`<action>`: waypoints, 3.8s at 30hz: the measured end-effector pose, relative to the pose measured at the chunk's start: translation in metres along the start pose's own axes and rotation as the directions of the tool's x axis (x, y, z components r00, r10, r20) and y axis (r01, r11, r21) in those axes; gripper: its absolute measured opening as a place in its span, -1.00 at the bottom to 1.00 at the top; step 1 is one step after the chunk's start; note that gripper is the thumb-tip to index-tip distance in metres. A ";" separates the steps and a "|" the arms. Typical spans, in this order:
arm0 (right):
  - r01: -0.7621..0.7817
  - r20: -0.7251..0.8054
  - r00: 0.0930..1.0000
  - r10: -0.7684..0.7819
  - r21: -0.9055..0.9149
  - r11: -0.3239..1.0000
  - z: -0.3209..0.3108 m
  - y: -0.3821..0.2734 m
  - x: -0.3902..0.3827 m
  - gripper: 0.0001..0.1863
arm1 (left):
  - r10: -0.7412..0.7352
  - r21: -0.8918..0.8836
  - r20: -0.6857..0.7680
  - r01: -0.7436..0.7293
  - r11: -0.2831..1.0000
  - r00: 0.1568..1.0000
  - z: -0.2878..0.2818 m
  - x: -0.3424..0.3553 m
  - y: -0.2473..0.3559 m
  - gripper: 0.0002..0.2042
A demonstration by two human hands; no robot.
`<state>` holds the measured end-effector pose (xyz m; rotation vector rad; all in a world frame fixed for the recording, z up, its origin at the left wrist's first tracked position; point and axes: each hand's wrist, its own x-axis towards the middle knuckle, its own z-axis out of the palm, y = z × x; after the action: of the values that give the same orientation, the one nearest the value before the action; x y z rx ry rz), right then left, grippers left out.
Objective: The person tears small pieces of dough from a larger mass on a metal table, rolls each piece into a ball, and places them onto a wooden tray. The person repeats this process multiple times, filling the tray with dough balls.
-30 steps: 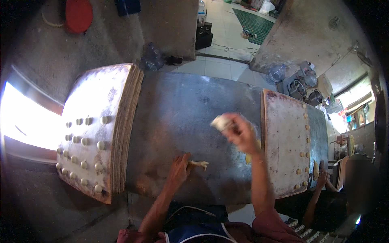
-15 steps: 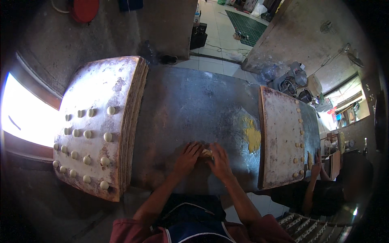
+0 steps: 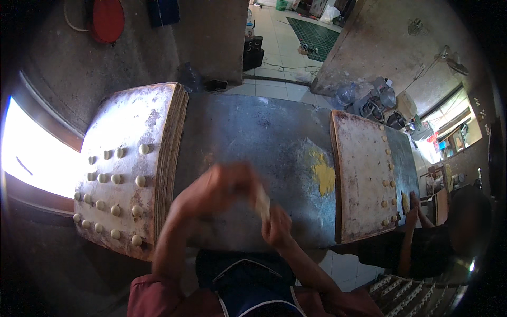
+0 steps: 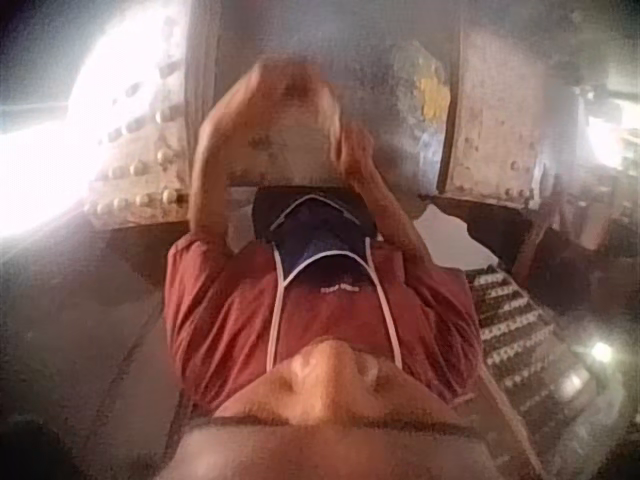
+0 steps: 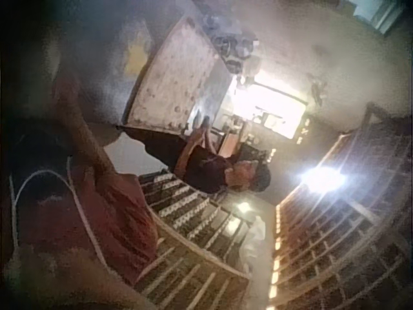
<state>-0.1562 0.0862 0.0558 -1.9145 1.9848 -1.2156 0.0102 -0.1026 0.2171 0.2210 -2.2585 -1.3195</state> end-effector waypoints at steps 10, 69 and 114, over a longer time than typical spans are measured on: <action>-0.567 0.327 0.792 0.516 0.082 0.819 0.030 0.043 0.028 -0.69 | -0.915 -0.560 0.202 0.807 0.185 0.350 0.171 -0.009 -0.183 -0.46; 0.282 0.195 0.950 -0.245 -0.193 0.940 0.010 0.072 -0.068 -0.77 | -0.371 0.248 -0.423 0.499 0.830 0.827 0.162 -0.139 -0.165 -0.77; 0.021 0.000 1.000 -0.022 -0.146 0.989 -0.007 0.077 -0.058 -0.87 | -0.353 0.301 -0.648 0.654 0.694 0.674 0.147 -0.148 -0.172 -0.85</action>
<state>-0.2097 0.1312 -0.0110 -2.0060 2.1134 -1.1053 0.0438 -0.0212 -0.0386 1.3706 -2.0235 -0.6789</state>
